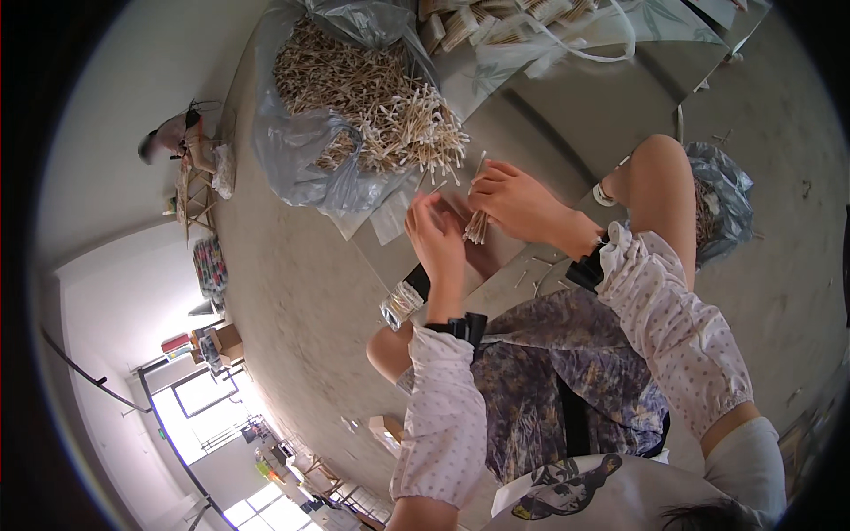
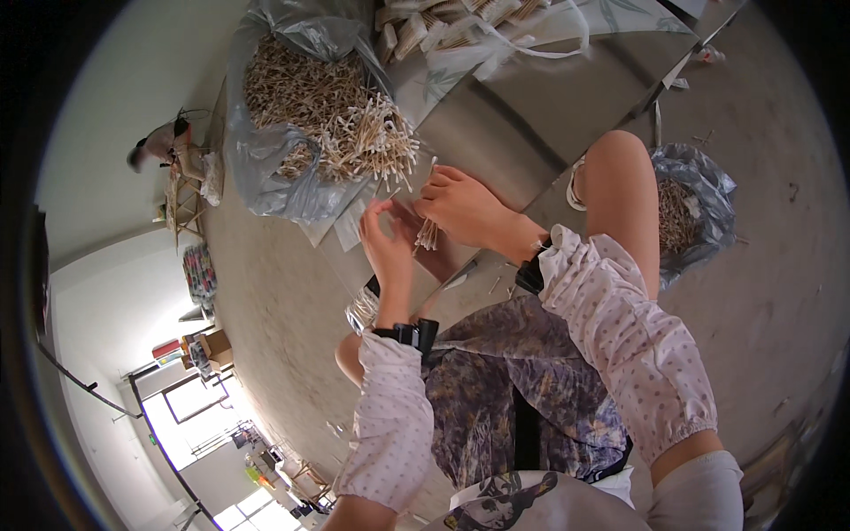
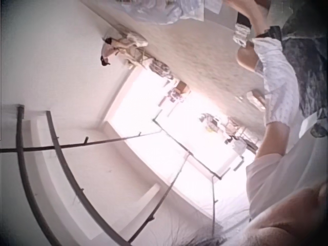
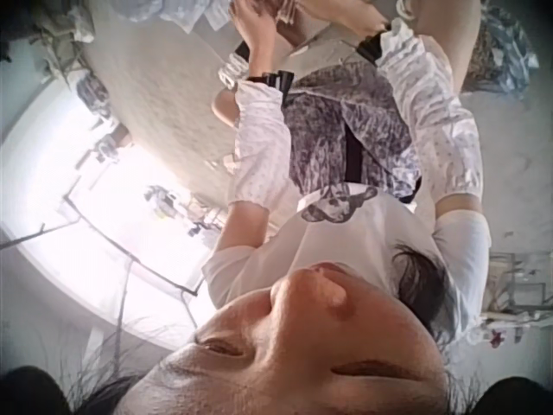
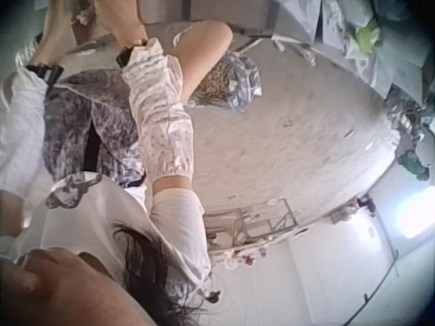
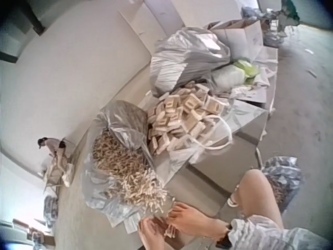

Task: Sorting and packing cotton swabs into containers.

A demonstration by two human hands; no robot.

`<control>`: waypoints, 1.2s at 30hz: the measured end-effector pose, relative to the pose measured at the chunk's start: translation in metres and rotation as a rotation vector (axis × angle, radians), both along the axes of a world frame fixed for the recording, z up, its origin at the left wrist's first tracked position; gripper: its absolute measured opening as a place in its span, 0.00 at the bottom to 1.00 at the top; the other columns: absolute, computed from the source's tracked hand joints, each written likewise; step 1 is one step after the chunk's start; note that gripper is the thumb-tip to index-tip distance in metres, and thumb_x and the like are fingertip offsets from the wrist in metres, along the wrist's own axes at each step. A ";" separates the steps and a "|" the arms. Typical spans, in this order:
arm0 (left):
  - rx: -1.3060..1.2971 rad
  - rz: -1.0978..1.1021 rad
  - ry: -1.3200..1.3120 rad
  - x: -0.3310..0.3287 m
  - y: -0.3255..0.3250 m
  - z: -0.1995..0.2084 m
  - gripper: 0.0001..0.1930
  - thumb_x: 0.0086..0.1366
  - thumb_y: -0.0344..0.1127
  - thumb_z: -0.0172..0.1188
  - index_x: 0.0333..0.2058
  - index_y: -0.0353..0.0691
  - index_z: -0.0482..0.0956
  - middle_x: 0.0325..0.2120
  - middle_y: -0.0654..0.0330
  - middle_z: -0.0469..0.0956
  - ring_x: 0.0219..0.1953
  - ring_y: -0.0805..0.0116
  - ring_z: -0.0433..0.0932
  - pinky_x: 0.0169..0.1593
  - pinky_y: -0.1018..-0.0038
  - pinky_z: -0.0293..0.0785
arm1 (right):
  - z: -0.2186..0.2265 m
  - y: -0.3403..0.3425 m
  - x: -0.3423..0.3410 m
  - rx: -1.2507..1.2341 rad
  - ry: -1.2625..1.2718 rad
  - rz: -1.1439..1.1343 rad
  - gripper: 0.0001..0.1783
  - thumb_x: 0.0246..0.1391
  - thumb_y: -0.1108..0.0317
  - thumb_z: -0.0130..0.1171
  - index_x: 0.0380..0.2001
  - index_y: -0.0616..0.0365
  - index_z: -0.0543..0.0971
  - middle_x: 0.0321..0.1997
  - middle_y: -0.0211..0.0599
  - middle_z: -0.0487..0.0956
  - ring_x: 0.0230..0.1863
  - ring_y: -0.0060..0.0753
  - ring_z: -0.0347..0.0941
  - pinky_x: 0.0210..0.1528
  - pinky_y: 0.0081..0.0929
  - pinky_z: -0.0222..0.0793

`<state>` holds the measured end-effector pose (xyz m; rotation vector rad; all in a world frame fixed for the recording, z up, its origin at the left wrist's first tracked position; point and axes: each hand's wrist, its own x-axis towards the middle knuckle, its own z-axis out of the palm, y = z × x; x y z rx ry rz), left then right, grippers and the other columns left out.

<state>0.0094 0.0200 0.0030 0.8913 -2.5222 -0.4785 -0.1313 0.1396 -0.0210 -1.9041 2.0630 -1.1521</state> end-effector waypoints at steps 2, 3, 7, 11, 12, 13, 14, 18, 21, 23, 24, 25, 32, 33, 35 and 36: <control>-0.094 -0.029 0.023 -0.005 -0.025 -0.001 0.17 0.58 0.28 0.63 0.46 0.36 0.73 0.46 0.49 0.75 0.52 0.47 0.71 0.55 0.54 0.66 | 0.002 -0.007 0.002 -0.042 0.024 -0.016 0.09 0.43 0.70 0.62 0.32 0.54 0.78 0.40 0.31 0.77 0.53 0.36 0.71 0.68 0.38 0.59; -0.091 -0.033 0.023 -0.016 -0.026 -0.001 0.17 0.58 0.28 0.63 0.46 0.36 0.73 0.46 0.49 0.75 0.52 0.47 0.71 0.55 0.54 0.66 | 0.000 -0.005 0.001 -0.038 0.024 -0.020 0.09 0.43 0.70 0.62 0.32 0.54 0.78 0.40 0.31 0.77 0.53 0.36 0.71 0.68 0.38 0.59; 0.013 0.149 -0.042 -0.052 -0.030 -0.004 0.17 0.58 0.34 0.68 0.42 0.34 0.74 0.41 0.51 0.78 0.46 0.52 0.75 0.51 0.60 0.71 | -0.002 -0.003 0.000 -0.048 0.043 -0.043 0.06 0.43 0.70 0.61 0.29 0.51 0.81 0.37 0.28 0.79 0.50 0.34 0.71 0.62 0.33 0.62; 0.246 0.233 0.017 -0.059 -0.028 -0.010 0.10 0.59 0.33 0.67 0.35 0.36 0.76 0.36 0.54 0.76 0.39 0.56 0.77 0.44 0.64 0.73 | 0.000 -0.003 -0.002 -0.030 0.036 -0.021 0.06 0.43 0.69 0.61 0.28 0.51 0.81 0.38 0.26 0.79 0.49 0.33 0.71 0.57 0.31 0.63; 0.244 0.235 0.016 -0.055 -0.027 -0.010 0.10 0.59 0.33 0.67 0.35 0.36 0.76 0.36 0.54 0.76 0.39 0.56 0.77 0.44 0.64 0.73 | 0.000 -0.004 -0.002 -0.032 0.035 -0.020 0.06 0.43 0.69 0.61 0.28 0.51 0.81 0.38 0.26 0.79 0.49 0.33 0.71 0.57 0.31 0.63; 0.226 0.210 0.022 -0.046 -0.026 -0.009 0.09 0.59 0.31 0.66 0.34 0.36 0.76 0.34 0.54 0.77 0.36 0.57 0.77 0.41 0.65 0.74 | 0.001 -0.005 -0.002 -0.046 0.054 -0.035 0.06 0.43 0.68 0.61 0.28 0.50 0.81 0.37 0.25 0.79 0.49 0.32 0.71 0.57 0.31 0.63; 0.215 0.183 0.026 -0.038 -0.022 -0.010 0.07 0.59 0.30 0.66 0.33 0.36 0.77 0.33 0.55 0.77 0.34 0.59 0.78 0.39 0.66 0.74 | 0.000 -0.005 -0.001 -0.054 0.073 -0.053 0.06 0.43 0.68 0.61 0.28 0.50 0.81 0.37 0.25 0.78 0.48 0.32 0.71 0.57 0.31 0.63; 0.206 0.101 -0.035 -0.008 0.013 -0.009 0.06 0.59 0.26 0.64 0.34 0.35 0.76 0.30 0.55 0.77 0.32 0.59 0.79 0.38 0.65 0.74 | 0.000 0.002 -0.005 -0.015 0.061 -0.053 0.06 0.43 0.67 0.60 0.28 0.50 0.81 0.34 0.25 0.77 0.48 0.32 0.71 0.56 0.30 0.63; 0.240 0.036 -0.004 0.012 0.023 -0.002 0.06 0.59 0.25 0.63 0.34 0.35 0.76 0.31 0.54 0.77 0.32 0.57 0.79 0.37 0.65 0.74 | 0.003 0.001 -0.002 0.034 0.046 0.013 0.05 0.44 0.67 0.60 0.28 0.51 0.81 0.35 0.27 0.76 0.48 0.33 0.70 0.55 0.30 0.64; 0.286 0.044 0.013 0.018 0.023 0.002 0.06 0.59 0.25 0.62 0.35 0.35 0.76 0.32 0.54 0.77 0.33 0.56 0.79 0.39 0.64 0.74 | 0.006 -0.002 0.001 -0.031 0.038 -0.008 0.08 0.45 0.69 0.59 0.31 0.52 0.80 0.38 0.29 0.75 0.48 0.34 0.70 0.54 0.31 0.64; 0.333 0.045 0.032 0.020 0.023 0.005 0.06 0.59 0.24 0.62 0.36 0.35 0.77 0.34 0.54 0.78 0.35 0.54 0.79 0.41 0.64 0.74 | 0.009 -0.003 0.003 -0.033 0.038 -0.005 0.08 0.45 0.69 0.59 0.31 0.52 0.80 0.38 0.29 0.75 0.48 0.34 0.70 0.54 0.31 0.64; 0.332 0.047 0.032 0.019 0.021 0.007 0.06 0.59 0.24 0.62 0.36 0.35 0.77 0.34 0.54 0.78 0.35 0.54 0.79 0.41 0.64 0.74 | 0.011 -0.004 0.005 0.000 0.009 -0.015 0.11 0.45 0.70 0.59 0.35 0.52 0.80 0.42 0.29 0.75 0.52 0.35 0.70 0.57 0.32 0.64; 0.010 -0.019 0.032 -0.025 -0.023 0.019 0.09 0.58 0.22 0.56 0.38 0.37 0.78 0.49 0.55 0.77 0.54 0.51 0.71 0.60 0.60 0.65 | -0.005 -0.008 0.016 -0.083 0.045 0.036 0.23 0.46 0.72 0.59 0.49 0.54 0.79 0.55 0.33 0.76 0.69 0.40 0.62 0.74 0.40 0.52; -0.092 -0.066 -0.024 -0.031 -0.031 0.018 0.10 0.58 0.22 0.56 0.39 0.37 0.79 0.52 0.56 0.75 0.56 0.52 0.69 0.62 0.59 0.63 | -0.005 -0.008 0.016 -0.085 0.047 0.033 0.23 0.46 0.72 0.59 0.49 0.54 0.79 0.55 0.33 0.76 0.69 0.40 0.62 0.74 0.40 0.52; -0.148 -0.096 -0.164 -0.039 -0.045 0.014 0.13 0.58 0.23 0.55 0.42 0.38 0.80 0.54 0.57 0.75 0.57 0.53 0.69 0.62 0.60 0.63 | -0.006 -0.007 0.015 -0.078 -0.009 0.072 0.21 0.46 0.72 0.59 0.48 0.54 0.80 0.53 0.35 0.77 0.67 0.39 0.64 0.74 0.43 0.51; -0.203 -0.121 -0.307 -0.041 -0.049 0.013 0.16 0.58 0.25 0.55 0.45 0.40 0.81 0.55 0.58 0.75 0.58 0.54 0.68 0.63 0.60 0.62 | -0.007 -0.007 0.015 -0.080 -0.010 0.067 0.21 0.46 0.72 0.59 0.48 0.54 0.80 0.53 0.35 0.77 0.67 0.39 0.64 0.74 0.43 0.51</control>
